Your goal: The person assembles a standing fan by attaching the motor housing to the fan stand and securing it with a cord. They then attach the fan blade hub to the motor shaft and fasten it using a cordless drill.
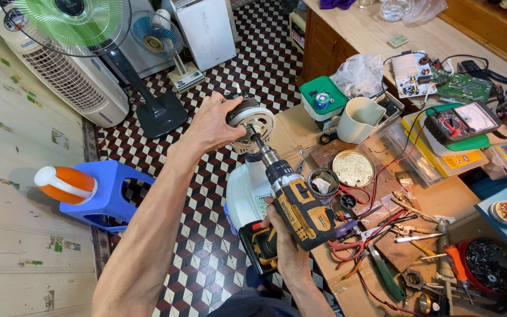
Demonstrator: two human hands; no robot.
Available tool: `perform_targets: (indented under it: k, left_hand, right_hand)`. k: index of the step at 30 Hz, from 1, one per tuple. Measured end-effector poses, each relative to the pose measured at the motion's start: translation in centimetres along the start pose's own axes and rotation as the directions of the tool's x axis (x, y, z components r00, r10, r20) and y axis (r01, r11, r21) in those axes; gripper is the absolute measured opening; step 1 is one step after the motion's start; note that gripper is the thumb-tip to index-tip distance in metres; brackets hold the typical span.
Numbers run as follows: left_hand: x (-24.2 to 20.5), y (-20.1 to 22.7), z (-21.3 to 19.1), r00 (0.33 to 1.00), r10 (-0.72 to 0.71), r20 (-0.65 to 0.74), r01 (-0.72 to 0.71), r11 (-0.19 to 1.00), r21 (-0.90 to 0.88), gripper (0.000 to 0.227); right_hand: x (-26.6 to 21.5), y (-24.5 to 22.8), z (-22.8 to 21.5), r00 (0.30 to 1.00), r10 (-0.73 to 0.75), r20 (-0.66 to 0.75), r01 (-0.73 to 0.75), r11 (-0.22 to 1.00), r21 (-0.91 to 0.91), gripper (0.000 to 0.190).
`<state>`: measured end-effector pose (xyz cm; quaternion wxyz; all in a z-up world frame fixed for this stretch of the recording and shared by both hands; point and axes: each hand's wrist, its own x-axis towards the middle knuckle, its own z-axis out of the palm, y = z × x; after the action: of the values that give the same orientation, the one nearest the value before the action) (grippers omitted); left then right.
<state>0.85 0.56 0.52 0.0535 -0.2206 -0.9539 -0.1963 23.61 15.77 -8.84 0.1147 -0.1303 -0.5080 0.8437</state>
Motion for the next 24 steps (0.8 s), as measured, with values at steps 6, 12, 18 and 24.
perform_targets:
  k: [6, 12, 18, 24]
  left_hand:
    - [0.0, -0.1, -0.2, 1.0, -0.009, 0.006, 0.009, 1.0, -0.005, 0.071]
    - [0.2, -0.1, 0.1, 0.999, 0.042, -0.025, -0.043, 0.999, -0.005, 0.069]
    - [0.7, -0.1, -0.1, 0.995, 0.102, -0.014, -0.102, 0.994, -0.034, 0.069]
    - [0.3, 0.1, -0.8, 0.993, 0.114, 0.026, -0.115, 0.993, 0.004, 0.068]
  right_hand:
    - [0.1, 1.4, -0.9, 0.998, -0.049, 0.034, 0.051, 0.995, -0.087, 0.018]
    - [0.6, 2.1, -1.4, 0.996, -0.068, 0.055, 0.076, 0.982, -0.173, 0.026]
    - [0.3, -1.7, -1.6, 0.756, -0.46, 0.465, 0.622, 0.285, -0.729, 0.077]
    - [-0.3, -2.2, -4.1, 0.813, -0.414, 0.41, 0.582, 0.614, -0.534, 0.071]
